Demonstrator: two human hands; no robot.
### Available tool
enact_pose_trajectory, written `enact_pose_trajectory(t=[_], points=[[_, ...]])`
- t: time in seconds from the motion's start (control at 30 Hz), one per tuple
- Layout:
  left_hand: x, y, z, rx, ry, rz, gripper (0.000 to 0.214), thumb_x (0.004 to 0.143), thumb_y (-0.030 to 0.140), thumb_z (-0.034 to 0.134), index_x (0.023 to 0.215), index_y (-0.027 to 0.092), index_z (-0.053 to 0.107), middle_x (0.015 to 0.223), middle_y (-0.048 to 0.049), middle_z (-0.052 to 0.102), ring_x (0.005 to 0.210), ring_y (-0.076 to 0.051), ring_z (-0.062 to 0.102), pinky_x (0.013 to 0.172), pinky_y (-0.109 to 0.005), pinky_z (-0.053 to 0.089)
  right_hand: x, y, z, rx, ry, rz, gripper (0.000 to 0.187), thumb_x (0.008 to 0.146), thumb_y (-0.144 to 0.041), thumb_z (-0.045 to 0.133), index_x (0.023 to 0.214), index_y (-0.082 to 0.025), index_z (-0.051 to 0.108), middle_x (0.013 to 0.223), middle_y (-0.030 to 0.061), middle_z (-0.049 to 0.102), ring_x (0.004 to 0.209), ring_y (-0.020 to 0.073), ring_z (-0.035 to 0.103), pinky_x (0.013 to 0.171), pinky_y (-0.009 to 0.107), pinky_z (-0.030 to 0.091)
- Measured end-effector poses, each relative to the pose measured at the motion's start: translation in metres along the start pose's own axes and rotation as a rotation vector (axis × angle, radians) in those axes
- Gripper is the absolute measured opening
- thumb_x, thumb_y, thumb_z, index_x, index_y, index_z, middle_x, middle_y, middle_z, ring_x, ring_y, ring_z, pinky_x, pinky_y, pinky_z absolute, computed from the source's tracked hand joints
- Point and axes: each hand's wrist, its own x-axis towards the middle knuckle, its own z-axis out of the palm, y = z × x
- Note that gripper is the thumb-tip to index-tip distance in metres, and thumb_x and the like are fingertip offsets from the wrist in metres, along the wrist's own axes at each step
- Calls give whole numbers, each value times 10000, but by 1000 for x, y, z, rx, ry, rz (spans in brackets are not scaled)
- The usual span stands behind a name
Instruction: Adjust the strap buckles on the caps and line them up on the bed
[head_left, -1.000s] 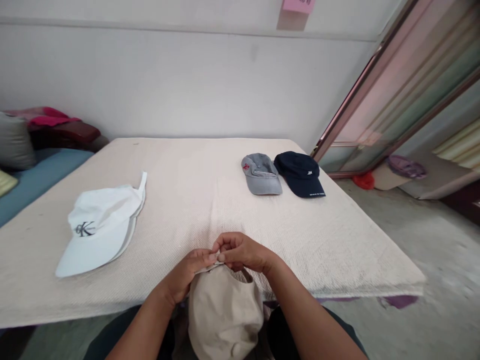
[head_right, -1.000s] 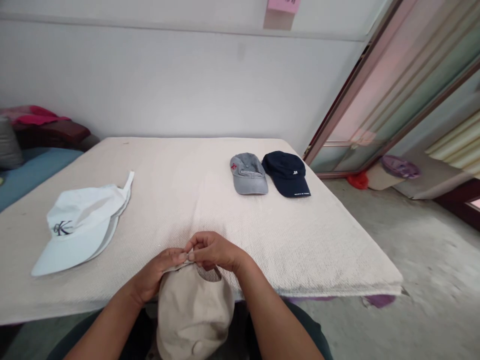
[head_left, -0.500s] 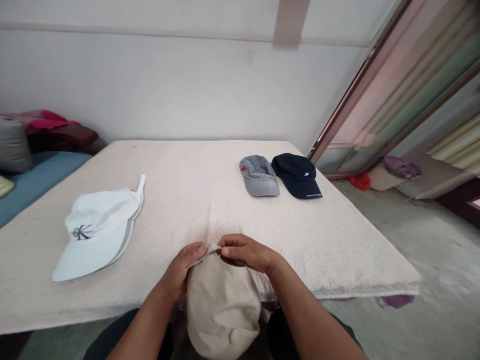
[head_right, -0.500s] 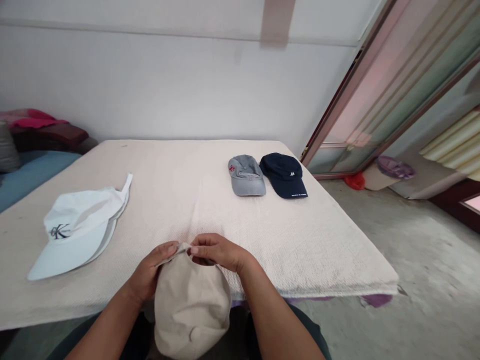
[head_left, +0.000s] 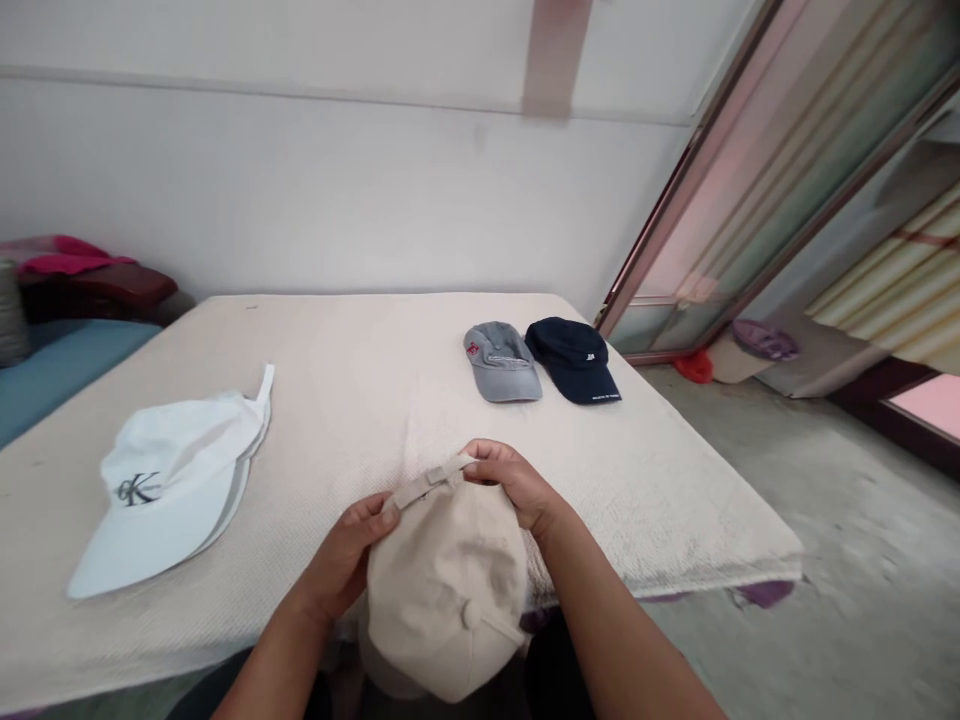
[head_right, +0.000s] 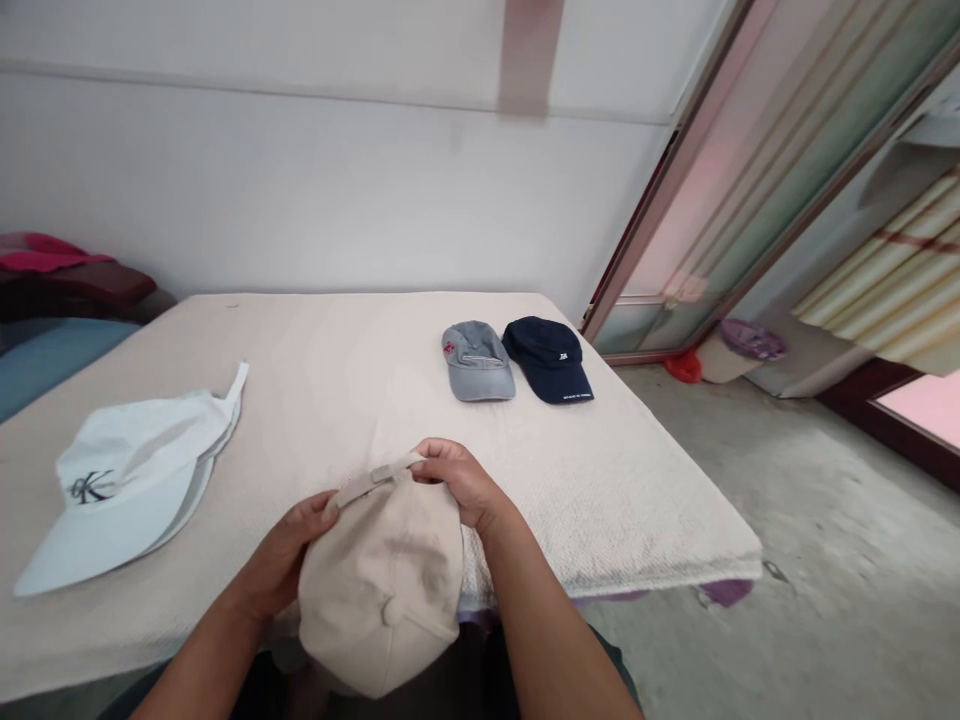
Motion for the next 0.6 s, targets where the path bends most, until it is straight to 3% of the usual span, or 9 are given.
enact_pose_trajectory(t=[0.13, 0.3, 0.43, 0.5, 0.6], points=[[2, 4, 2, -150, 165, 66, 155, 733, 229, 702, 854, 134, 714, 759, -74, 735, 651, -195, 670, 625, -271, 499, -1, -3, -3, -4, -31, -5, 149, 656, -189, 722, 762, -156, 623, 613, -32, 573, 489, 75, 463, 479, 203, 325], [9, 18, -2, -385, 259, 17, 336, 832, 393, 546, 1020, 157, 693, 836, -97, 744, 954, -304, 664, 858, -395, 503, -8, -3, -5, 71, -120, -88, 213, 790, -353, 660, 843, -148, 641, 791, 13, 619, 686, 108, 539, 639, 227, 416], [19, 26, -10, -496, 438, 172, 305, 889, 306, 437, 1032, 190, 680, 822, -74, 743, 929, -272, 675, 865, -390, 513, -13, 2, -7, 85, -184, -26, 293, 777, -420, 672, 875, -147, 633, 802, 22, 621, 695, 118, 543, 639, 236, 424], [23, 24, -10, -510, 469, 215, 292, 892, 260, 433, 1023, 170, 679, 836, -74, 742, 883, -252, 684, 851, -381, 521, -13, 5, -8, 81, -177, -16, 298, 743, -383, 717, 892, -139, 633, 781, 23, 627, 674, 118, 549, 630, 235, 426], [26, 16, -3, -468, 450, 230, 279, 891, 256, 456, 1028, 159, 679, 875, -69, 743, 841, -225, 686, 806, -343, 534, -9, 6, -10, 139, -66, -108, 249, 728, -304, 739, 876, -136, 631, 745, 11, 630, 625, 101, 541, 601, 221, 417]])
